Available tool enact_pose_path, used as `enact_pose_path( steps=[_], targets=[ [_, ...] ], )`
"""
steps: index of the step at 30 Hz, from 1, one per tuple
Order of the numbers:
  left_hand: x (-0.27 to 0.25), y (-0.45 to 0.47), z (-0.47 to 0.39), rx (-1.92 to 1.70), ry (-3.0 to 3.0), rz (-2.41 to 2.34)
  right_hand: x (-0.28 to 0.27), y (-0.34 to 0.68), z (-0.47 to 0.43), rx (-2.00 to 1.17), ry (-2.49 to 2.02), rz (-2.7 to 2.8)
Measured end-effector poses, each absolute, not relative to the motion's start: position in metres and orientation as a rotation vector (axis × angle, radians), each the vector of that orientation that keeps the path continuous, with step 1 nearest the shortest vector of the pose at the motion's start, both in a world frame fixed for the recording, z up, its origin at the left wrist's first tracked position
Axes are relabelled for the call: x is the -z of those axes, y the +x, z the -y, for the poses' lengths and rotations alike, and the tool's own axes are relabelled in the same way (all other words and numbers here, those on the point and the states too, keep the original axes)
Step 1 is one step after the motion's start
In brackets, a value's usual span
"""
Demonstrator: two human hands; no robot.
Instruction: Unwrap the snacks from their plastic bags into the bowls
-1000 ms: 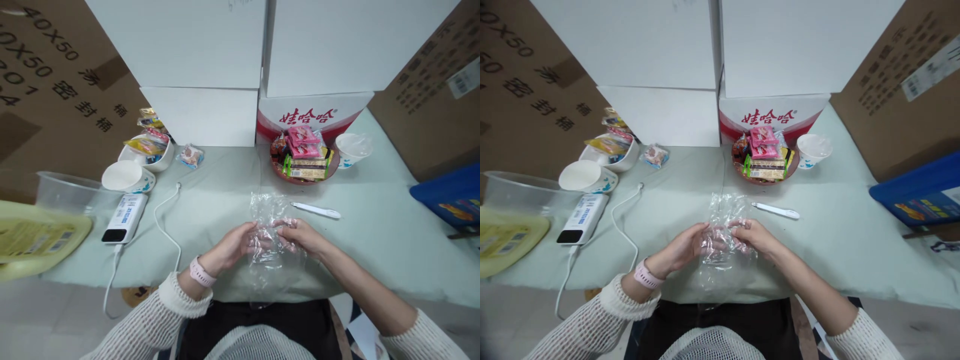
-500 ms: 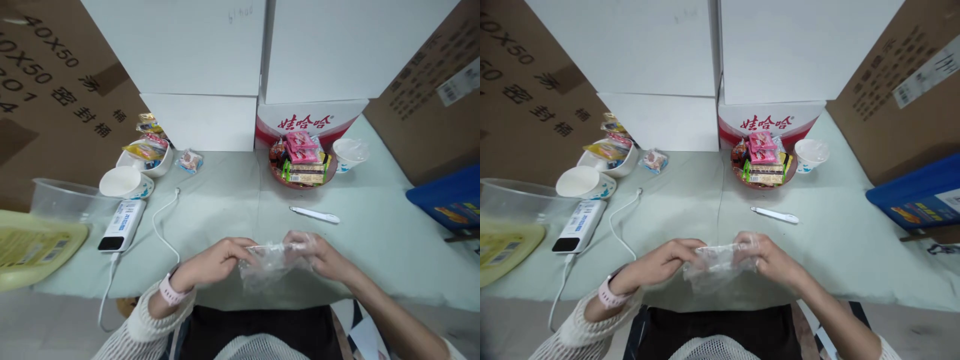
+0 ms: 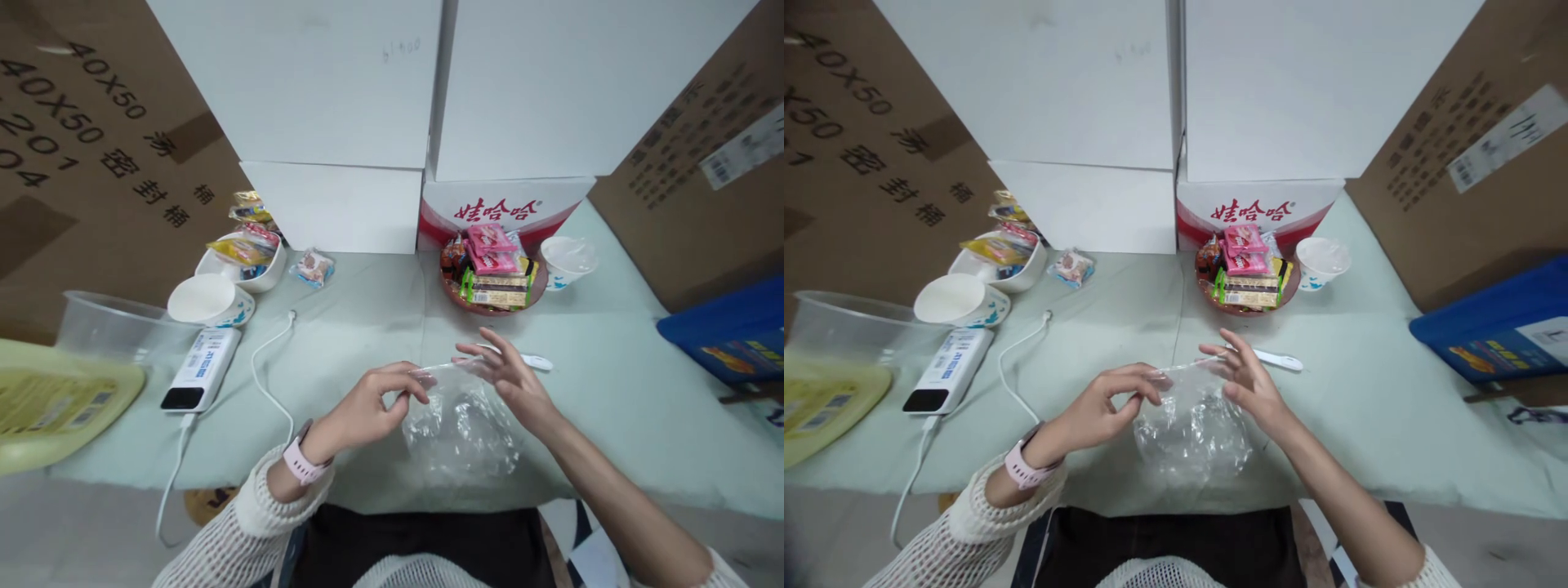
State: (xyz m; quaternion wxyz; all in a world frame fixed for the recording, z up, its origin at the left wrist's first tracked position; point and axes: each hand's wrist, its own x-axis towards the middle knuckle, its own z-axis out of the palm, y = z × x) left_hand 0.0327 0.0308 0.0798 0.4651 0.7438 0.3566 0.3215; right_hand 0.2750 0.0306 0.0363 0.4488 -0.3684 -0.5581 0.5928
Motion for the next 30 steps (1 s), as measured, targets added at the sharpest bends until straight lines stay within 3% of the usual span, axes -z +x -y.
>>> enact_pose_path(
  steps=[6,9,12,16,23,30],
  targets=[
    [-0.07,0.031,-0.032,-0.947,1.205,-0.791,-0.026,0.253,-0.033,-1.586,-1.214,1.37],
    [-0.06,0.031,-0.03,-0.771,1.013,-0.801,-0.029,0.249,-0.034,-1.536,-1.236,1.26],
    [-0.053,0.034,-0.027,-0.601,1.086,-0.922,-0.033,0.25,-0.034,-1.528,-1.23,1.222],
    [-0.052,0.037,-0.024,-0.658,1.1,-1.041,-0.033,0.256,-0.029,-1.655,-1.24,1.219],
    [-0.058,0.028,-0.023,-0.613,0.906,-0.812,-0.026,0.265,-0.031,-1.833,-1.135,1.065],
    [-0.065,0.018,-0.025,-0.589,1.361,-0.973,-0.027,0.263,-0.034,-1.538,-1.072,1.389]
  ],
)
